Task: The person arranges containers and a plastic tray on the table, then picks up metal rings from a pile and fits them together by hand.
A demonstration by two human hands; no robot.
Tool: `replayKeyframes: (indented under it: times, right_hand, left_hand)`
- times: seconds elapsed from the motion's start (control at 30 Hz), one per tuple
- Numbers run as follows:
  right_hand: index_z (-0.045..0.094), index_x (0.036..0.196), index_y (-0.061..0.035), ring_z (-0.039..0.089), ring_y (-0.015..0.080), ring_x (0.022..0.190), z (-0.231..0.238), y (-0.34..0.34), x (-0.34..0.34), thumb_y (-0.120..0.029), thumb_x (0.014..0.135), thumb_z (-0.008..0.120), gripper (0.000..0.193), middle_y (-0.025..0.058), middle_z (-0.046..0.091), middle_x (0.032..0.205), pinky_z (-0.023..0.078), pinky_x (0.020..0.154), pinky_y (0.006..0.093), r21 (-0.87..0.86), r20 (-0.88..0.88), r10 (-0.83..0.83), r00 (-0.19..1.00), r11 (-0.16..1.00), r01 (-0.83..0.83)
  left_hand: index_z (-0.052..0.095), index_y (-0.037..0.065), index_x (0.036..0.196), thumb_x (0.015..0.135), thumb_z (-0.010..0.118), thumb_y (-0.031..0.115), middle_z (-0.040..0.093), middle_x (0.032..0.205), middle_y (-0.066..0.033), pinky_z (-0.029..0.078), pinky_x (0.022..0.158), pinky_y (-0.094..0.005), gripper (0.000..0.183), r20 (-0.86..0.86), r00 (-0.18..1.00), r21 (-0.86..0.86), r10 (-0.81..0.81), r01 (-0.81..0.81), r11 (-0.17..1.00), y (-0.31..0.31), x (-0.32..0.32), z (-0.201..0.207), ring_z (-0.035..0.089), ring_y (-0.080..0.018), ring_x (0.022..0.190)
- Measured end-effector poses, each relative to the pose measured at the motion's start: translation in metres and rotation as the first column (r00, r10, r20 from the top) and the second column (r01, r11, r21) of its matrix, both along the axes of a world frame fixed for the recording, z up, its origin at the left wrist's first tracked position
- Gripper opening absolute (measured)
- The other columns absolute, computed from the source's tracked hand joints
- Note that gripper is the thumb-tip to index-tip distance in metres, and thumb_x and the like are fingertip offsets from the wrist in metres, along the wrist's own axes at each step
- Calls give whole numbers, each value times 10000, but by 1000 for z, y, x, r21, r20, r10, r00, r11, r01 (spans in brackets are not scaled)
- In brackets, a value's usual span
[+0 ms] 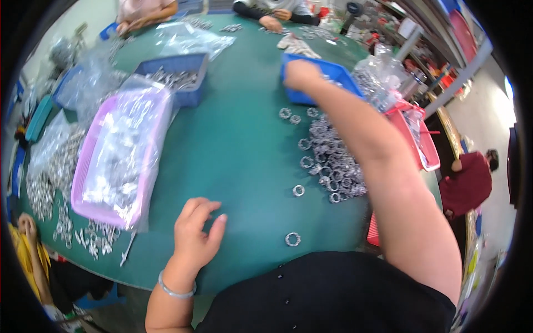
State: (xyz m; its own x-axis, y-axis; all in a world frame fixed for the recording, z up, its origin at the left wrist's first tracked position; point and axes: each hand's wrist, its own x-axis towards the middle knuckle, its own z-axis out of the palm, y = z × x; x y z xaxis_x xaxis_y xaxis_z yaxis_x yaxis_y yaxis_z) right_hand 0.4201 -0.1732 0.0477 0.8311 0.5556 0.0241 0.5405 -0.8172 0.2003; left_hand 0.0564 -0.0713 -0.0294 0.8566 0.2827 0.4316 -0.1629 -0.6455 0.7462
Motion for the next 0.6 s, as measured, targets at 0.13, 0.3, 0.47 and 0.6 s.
replayKeyframes:
  times: [0.13, 0.3, 0.47, 0.6]
  right_hand:
    - [680, 865, -73, 631, 271, 885, -27, 34, -10, -112, 729, 539, 200, 141, 647, 936, 509, 724, 375, 185, 14, 9, 1000, 983, -11]
    - [677, 844, -62, 638, 280, 849, -34, 49, -6, -85, 724, 539, 184, 140, 649, 915, 515, 672, 375, 422, 30, 3, 1000, 906, -15]
    - [679, 844, -72, 640, 268, 843, -25, 47, -14, -72, 727, 546, 178, 116, 650, 927, 512, 653, 360, 452, 5, -11, 1000, 892, 7]
    - [676, 844, -77, 641, 262, 835, -25, 28, -11, -71, 728, 550, 172, 114, 652, 917, 507, 652, 350, 406, 16, 23, 1000, 914, -28]
  left_hand:
    - [586, -8, 865, 699, 616, -6, 541, 824, -103, 452, 562, -250, 169, -26, 999, -11, 25, -25, 1000, -2, 5, -3, 529, -174, 640]
    - [592, -11, 868, 714, 603, -10, 549, 818, -85, 438, 536, -224, 155, -102, 994, -59, 37, -43, 997, -4, 13, -10, 506, -127, 596]
    - [582, -19, 855, 751, 572, 6, 526, 792, -43, 413, 569, -204, 107, -163, 982, -104, 99, -117, 988, 1, 11, -15, 484, -79, 620]
    - [595, -21, 849, 751, 589, 16, 523, 773, -55, 417, 524, -202, 105, -116, 983, -87, 146, -156, 984, 3, 7, -21, 483, -84, 581]
